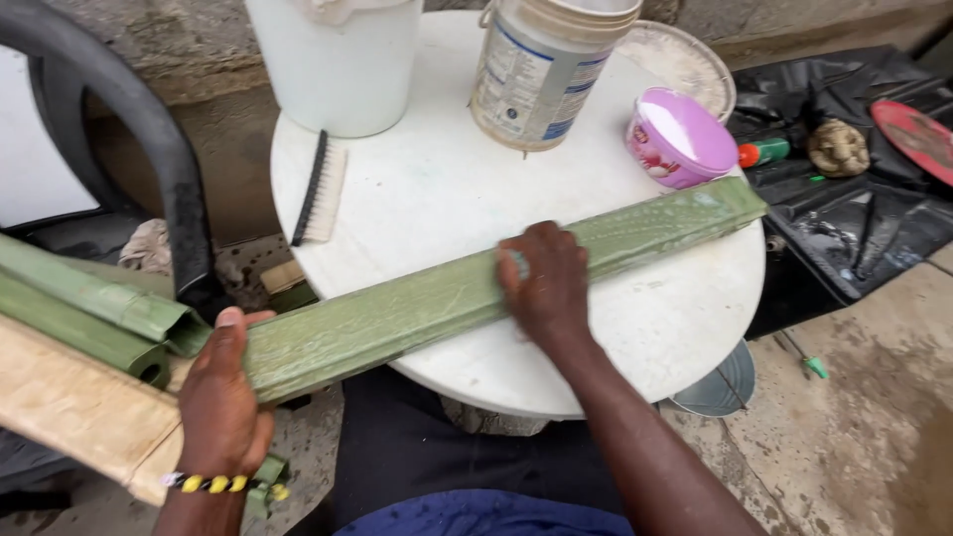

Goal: The person cleans a long, green wooden plank by wiping it with a wet cloth and scrubbing it with a brush. They repeatedly dip the cloth into a bucket of water and work on the plank placed on a white round table.

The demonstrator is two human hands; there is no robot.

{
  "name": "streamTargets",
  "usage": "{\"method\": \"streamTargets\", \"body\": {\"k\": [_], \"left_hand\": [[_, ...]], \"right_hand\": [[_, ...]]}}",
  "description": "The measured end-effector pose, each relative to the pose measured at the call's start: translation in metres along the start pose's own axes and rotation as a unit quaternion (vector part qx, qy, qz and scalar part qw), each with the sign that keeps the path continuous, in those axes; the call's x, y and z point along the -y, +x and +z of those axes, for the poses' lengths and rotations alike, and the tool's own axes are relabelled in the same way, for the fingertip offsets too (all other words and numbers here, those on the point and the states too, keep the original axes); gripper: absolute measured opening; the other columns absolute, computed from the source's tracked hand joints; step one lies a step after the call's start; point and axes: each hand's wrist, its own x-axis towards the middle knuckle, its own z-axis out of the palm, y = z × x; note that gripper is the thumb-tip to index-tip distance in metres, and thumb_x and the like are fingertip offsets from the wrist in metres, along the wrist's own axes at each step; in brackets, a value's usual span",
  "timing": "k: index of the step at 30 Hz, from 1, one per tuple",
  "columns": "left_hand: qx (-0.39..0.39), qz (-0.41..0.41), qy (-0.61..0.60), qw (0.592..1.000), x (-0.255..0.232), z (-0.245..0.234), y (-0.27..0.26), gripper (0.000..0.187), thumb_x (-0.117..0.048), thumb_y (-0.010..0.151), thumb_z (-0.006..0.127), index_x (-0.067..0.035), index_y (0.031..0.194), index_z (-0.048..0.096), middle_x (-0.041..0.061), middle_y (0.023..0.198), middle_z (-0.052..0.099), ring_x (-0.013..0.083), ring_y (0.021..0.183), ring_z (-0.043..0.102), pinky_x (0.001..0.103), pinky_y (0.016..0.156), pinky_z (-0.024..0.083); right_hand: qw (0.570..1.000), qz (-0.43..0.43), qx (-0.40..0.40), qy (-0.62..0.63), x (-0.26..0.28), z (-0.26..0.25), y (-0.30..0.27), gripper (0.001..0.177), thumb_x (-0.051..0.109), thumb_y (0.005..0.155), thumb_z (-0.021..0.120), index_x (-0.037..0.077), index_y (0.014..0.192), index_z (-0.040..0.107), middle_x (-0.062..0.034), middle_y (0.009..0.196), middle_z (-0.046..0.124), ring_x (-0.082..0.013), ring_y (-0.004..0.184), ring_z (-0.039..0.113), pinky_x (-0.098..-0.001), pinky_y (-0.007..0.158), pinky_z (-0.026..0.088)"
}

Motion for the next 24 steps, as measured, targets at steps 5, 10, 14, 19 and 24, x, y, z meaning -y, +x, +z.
{"method": "streamTargets", "body": {"k": [5, 10, 14, 19, 24], "left_hand": [[0.006, -0.042, 0.180, 0.983, -0.051, 0.014, -0.033, 0.058, -0.065, 0.111, 0.039, -0.023, 0.141, 0.066, 0.003, 0.138, 0.066, 0.0444, 0.070, 0.066, 0.034, 0.037, 0.011], [0.064, -0.121, 0.200, 0.970, -0.032, 0.006, 0.011, 0.054, -0.057, 0.118, 0.051, -0.015, 0.151, 0.052, 0.034, 0.114, 0.072, 0.0436, 0.070, 0.052, 0.052, 0.053, 0.035], [0.031, -0.007, 0.240, 0.970, -0.024, -0.016, 0.003, 0.040, -0.021, 0.121, 0.059, -0.012, 0.158, 0.047, 0.057, 0.094, 0.064, 0.0613, 0.051, 0.040, 0.068, 0.050, 0.033], [0.070, 0.244, 0.228, 0.940, 0.022, -0.088, 0.062, 0.066, 0.001, 0.091, 0.074, 0.012, 0.152, 0.050, 0.040, 0.105, 0.060, 0.0524, 0.050, 0.054, 0.055, 0.036, 0.042], [0.075, 0.229, 0.286, 0.927, 0.016, -0.091, 0.077, 0.091, 0.008, 0.067, 0.088, 0.012, 0.150, 0.050, 0.039, 0.100, 0.066, 0.0526, 0.053, 0.063, 0.057, 0.054, 0.053]], "right_hand": [[0.935, 0.327, -0.045, -0.130, -0.219, -0.078, 0.002, 0.023, 0.023, 0.098, 0.062, 0.016, 0.108, 0.081, -0.0171, 0.122, 0.062, -0.0466, 0.113, 0.055, -0.0598, 0.091, 0.047], [0.979, 0.192, -0.050, -0.045, -0.118, -0.042, 0.015, 0.008, 0.021, 0.088, 0.078, 0.015, 0.090, 0.083, -0.0118, 0.100, 0.070, -0.0356, 0.093, 0.065, -0.0507, 0.080, 0.050], [0.994, -0.060, -0.010, 0.089, 0.006, -0.036, 0.004, 0.016, 0.021, 0.101, 0.077, 0.009, 0.110, 0.073, -0.0072, 0.102, 0.058, -0.0270, 0.085, 0.055, -0.0406, 0.073, 0.046], [0.997, 0.051, -0.026, 0.053, -0.078, -0.055, 0.003, 0.011, 0.024, 0.100, 0.075, 0.015, 0.106, 0.076, -0.0072, 0.103, 0.065, -0.0291, 0.099, 0.060, -0.0432, 0.079, 0.050], [0.944, 0.298, -0.086, -0.112, -0.229, -0.111, 0.008, 0.025, 0.030, 0.108, 0.073, 0.006, 0.112, 0.078, -0.0140, 0.116, 0.060, -0.0362, 0.109, 0.059, -0.0539, 0.087, 0.049]]}}
